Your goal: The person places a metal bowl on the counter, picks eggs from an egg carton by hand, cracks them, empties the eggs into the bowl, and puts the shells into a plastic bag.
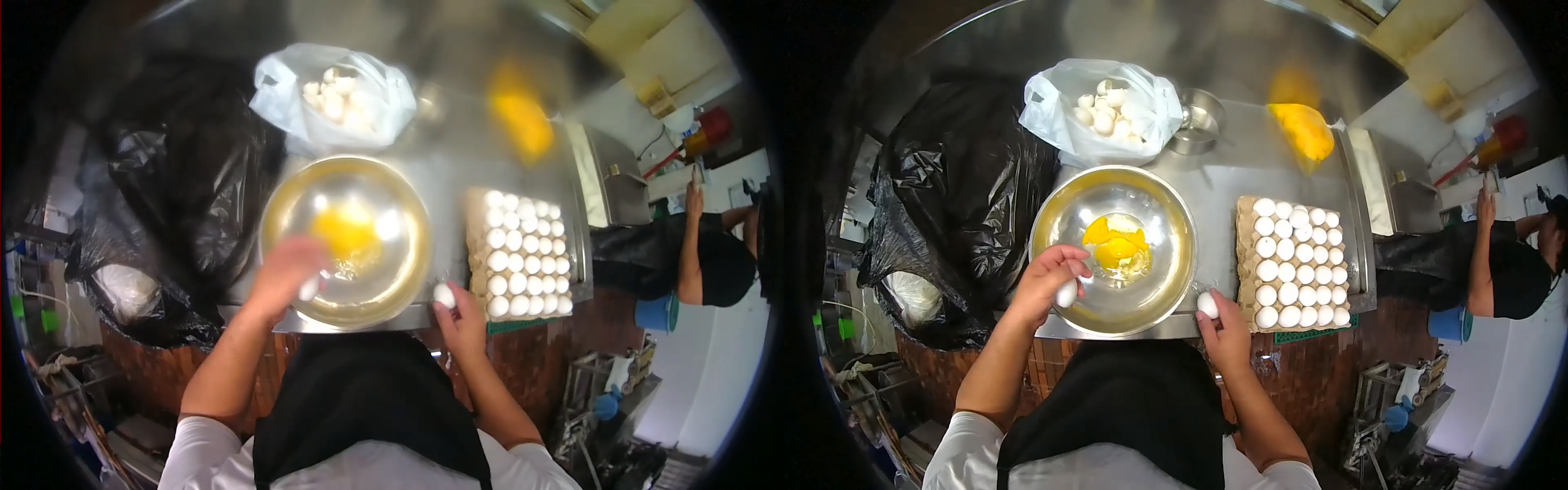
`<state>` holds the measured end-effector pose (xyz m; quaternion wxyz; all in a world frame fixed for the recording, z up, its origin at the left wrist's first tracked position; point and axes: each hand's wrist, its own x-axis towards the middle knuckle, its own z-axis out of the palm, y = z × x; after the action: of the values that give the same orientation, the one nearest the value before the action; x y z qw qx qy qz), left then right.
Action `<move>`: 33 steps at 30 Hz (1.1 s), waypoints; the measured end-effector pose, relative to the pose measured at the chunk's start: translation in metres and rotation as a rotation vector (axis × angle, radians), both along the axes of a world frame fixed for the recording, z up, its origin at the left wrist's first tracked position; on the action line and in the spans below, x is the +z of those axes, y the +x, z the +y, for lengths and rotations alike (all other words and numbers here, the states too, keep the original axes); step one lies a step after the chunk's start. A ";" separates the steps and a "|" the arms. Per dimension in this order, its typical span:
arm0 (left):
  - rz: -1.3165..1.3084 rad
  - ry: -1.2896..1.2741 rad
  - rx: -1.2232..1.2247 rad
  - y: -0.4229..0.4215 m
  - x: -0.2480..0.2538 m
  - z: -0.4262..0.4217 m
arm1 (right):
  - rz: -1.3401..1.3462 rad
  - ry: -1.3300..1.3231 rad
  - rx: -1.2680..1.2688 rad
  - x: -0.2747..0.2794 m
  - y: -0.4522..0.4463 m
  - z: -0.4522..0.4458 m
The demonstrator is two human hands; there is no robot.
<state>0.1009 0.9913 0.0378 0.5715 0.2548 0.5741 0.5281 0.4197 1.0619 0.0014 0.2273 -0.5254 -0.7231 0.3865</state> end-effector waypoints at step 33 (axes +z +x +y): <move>0.593 0.309 -0.105 0.038 0.028 0.023 | 0.522 -0.619 0.144 0.046 -0.126 0.022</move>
<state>0.1385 1.0139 0.0660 0.3605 0.5100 0.6149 0.4815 0.2938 1.0834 0.0479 0.2068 -0.4014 -0.5255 0.7211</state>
